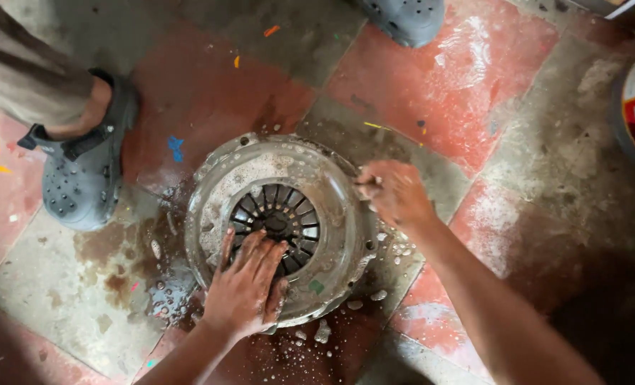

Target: The recorder is cleaning a clutch plate with water and a cloth in a service bay.

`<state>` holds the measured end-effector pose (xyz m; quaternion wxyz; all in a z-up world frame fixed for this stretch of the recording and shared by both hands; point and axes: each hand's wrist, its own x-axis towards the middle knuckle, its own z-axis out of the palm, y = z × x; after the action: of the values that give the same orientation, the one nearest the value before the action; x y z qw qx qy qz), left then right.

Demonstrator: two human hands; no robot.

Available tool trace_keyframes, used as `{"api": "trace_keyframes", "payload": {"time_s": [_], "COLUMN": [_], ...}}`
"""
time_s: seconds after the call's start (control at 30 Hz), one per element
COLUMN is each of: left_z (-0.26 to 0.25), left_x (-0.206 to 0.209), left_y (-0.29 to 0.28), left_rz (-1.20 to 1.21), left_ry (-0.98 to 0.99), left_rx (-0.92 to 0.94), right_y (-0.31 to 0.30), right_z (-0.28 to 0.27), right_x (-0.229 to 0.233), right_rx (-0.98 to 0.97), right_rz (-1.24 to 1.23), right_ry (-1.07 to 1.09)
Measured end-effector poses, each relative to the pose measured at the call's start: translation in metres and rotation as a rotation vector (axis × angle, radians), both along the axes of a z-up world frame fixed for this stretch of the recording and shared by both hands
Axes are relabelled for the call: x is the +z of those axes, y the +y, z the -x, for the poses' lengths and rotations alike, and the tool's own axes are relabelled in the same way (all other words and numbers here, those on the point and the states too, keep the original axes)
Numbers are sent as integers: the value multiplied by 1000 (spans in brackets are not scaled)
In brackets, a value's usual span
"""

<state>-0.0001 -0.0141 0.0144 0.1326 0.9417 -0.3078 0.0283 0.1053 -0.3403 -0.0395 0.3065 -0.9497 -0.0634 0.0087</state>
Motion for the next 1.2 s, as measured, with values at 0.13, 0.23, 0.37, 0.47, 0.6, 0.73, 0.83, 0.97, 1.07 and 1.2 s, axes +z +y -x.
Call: {"api": "trace_keyframes", "payload": {"time_s": [0.13, 0.23, 0.37, 0.47, 0.6, 0.73, 0.83, 0.97, 1.07, 1.2], "left_z": [0, -2, 0, 1, 1, 2, 1, 0, 0, 0], "left_x": [14, 19, 16, -4, 11, 13, 15, 12, 11, 13], "left_y": [-7, -8, -3, 1, -2, -6, -5, 2, 0, -4], "left_rz": [103, 127, 105, 50, 38, 98, 104, 109, 100, 132], "left_ry": [-10, -29, -13, -71, -20, -20, -22, -15, -32, -44], "left_rx": [8, 9, -2, -9, -16, 12, 12, -6, -4, -2], "right_y": [-6, 0, 10, 17, -2, -16, -17, 9, 8, -3], "right_z": [-31, -37, 10, 36, -6, -43, -29, 38, 55, 50], "right_x": [-46, 7, 49, 29, -38, -56, -23, 14, -36, -43], "right_rx": [66, -112, -36, -237, 114, 158, 235, -170, 51, 97], "right_rz": [-464, -307, -126, -890, -110, -14, 138, 75, -1712, -1020], "right_ry": [-137, 5, 103, 233, -578, -409, -432, 290, 41, -421]}}
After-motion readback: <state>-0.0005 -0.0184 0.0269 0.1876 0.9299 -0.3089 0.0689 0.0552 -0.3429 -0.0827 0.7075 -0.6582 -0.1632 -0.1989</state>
